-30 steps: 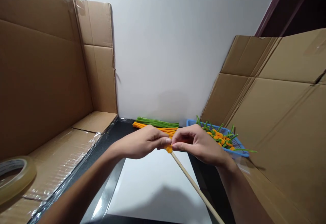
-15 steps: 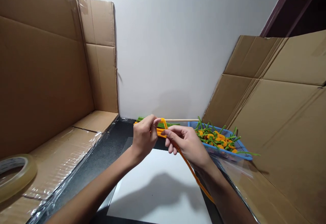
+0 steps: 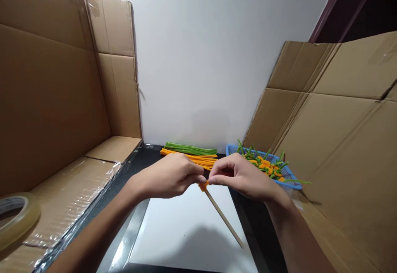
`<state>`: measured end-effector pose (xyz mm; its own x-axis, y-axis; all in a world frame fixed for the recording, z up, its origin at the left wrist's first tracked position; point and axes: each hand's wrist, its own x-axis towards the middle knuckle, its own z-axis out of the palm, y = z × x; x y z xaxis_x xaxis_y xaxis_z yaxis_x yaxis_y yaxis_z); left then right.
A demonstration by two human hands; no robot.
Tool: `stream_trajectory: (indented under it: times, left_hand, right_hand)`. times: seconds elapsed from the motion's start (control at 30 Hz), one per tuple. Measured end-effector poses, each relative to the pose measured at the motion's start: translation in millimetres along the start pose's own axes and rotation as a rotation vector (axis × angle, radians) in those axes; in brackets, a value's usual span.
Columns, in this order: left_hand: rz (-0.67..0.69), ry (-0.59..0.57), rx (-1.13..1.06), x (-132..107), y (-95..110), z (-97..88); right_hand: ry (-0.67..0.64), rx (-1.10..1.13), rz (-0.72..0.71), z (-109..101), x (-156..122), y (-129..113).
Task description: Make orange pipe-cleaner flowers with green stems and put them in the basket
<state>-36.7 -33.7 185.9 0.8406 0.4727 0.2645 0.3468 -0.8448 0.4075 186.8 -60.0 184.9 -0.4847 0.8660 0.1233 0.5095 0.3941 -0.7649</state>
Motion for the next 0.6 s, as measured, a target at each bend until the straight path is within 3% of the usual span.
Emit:
stream_trajectory:
  times: [0.1, 0.17, 0.27, 0.33, 0.4, 0.43, 0.5, 0.57, 0.6]
  left_hand:
    - [-0.123, 0.217, 0.327, 4, -6, 10.4]
    - [-0.203, 0.471, 0.420, 10, -12, 19.6]
    - [-0.243, 0.857, 0.280, 18, -18, 29.0]
    - [-0.247, 0.956, 0.028, 19, -16, 29.3]
    - [-0.232, 0.897, -0.238, 17, -11, 24.1]
    - [-0.202, 0.807, -0.340, 14, -8, 19.7]
    - [-0.093, 0.525, -0.434, 8, -3, 9.4]
    - [-0.003, 0.187, -0.341, 2, 0, 1.2]
    - [0.012, 0.085, -0.239, 1, -1, -0.7]
  right_hand:
    - [0.271, -0.220, 0.096, 13, -5, -19]
    - [0.381, -0.182, 0.099, 23, -4, -26]
    - [0.298, 0.079, 0.060, 34, 4, -22]
    - [0.168, 0.259, 0.030, 34, 12, -9]
    - [0.066, 0.394, -0.005, 29, 20, 8]
    - [0.042, 0.438, -0.027, 24, 23, 17]
    - [0.007, 0.458, -0.056, 12, 25, 31]
    - [-0.035, 0.400, -0.049, 0, 22, 35]
    - [-0.031, 0.349, -0.038, -4, 18, 33]
